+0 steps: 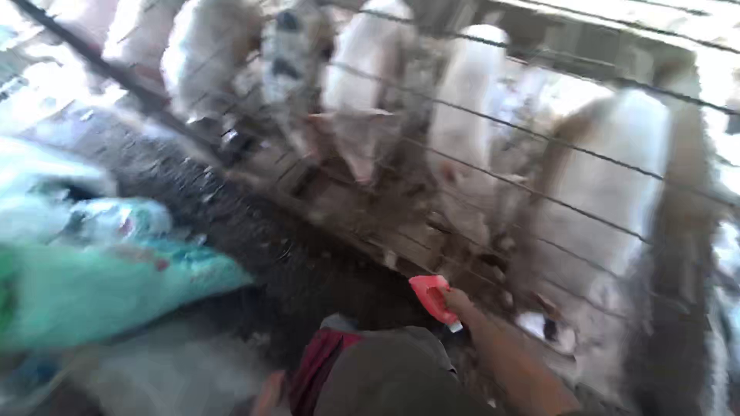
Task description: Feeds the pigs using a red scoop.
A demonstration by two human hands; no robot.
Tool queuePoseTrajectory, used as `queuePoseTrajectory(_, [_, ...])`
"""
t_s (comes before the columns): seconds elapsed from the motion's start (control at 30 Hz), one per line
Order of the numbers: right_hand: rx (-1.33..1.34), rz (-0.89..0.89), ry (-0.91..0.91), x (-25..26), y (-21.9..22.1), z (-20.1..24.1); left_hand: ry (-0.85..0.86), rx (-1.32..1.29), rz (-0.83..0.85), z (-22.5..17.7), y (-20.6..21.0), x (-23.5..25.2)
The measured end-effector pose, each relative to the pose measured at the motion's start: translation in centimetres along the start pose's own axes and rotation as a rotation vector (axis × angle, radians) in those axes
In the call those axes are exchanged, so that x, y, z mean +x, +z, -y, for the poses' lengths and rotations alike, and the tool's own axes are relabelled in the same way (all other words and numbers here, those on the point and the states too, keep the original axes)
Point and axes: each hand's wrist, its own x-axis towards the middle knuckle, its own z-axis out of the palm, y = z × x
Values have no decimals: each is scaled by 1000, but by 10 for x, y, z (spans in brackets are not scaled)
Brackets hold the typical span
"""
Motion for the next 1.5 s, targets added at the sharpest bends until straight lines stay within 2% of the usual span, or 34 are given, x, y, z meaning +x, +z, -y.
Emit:
queuePoseTrajectory(0.07, [-125, -24, -30, -3, 15, 47, -50, -123, -39, -3, -31, 30])
queuePoseTrajectory(0.17, [-274, -12, -33, -14, 33, 107, -125, -224, -73, -33, -79, 32])
queuePoseTrajectory(0.27, [-339, 3, -74, -16, 44, 177, -126, -342, -100, -58, -114, 59])
queuePoseTrajectory(0.4, [-413, 50, -167, 15, 50, 270, -159, -466, -103, -88, -143, 96])
queuePoseTrajectory(0.53, [-578, 98, -204, 72, 60, 371, -216, -510, -124, -102, -159, 140])
queuePoseTrajectory(0.63, [-692, 76, -272, 105, 80, 470, -308, -611, -171, -112, -173, 149])
queuePoseTrajectory(0.73, [-686, 96, -404, 97, 123, 585, -415, -680, -186, -121, -187, 152])
queuePoseTrajectory(0.9, [-872, 328, -727, 70, 223, 776, -432, -813, -275, -150, -217, 174])
queuePoseTrajectory(1.07, [-974, 407, -899, 35, 337, 911, -424, -813, -343, -186, -258, 209])
queuePoseTrajectory(1.17, [-991, 443, -953, 19, 399, 971, -265, -821, -505, -205, -313, 242])
queuePoseTrajectory(1.27, [-984, 460, -980, -1, 436, 1032, -84, -852, -680, -251, -404, 260])
queuePoseTrajectory(1.33, [-958, 456, -1008, -19, 455, 1079, 95, -924, -752, -290, -480, 262])
queuePoseTrajectory(1.43, [-842, 452, -1073, -62, 480, 1152, 318, -911, -711, -340, -588, 265])
queuePoseTrajectory(1.5, [-668, 510, -1099, -86, 497, 1195, 376, -833, -674, -365, -645, 271])
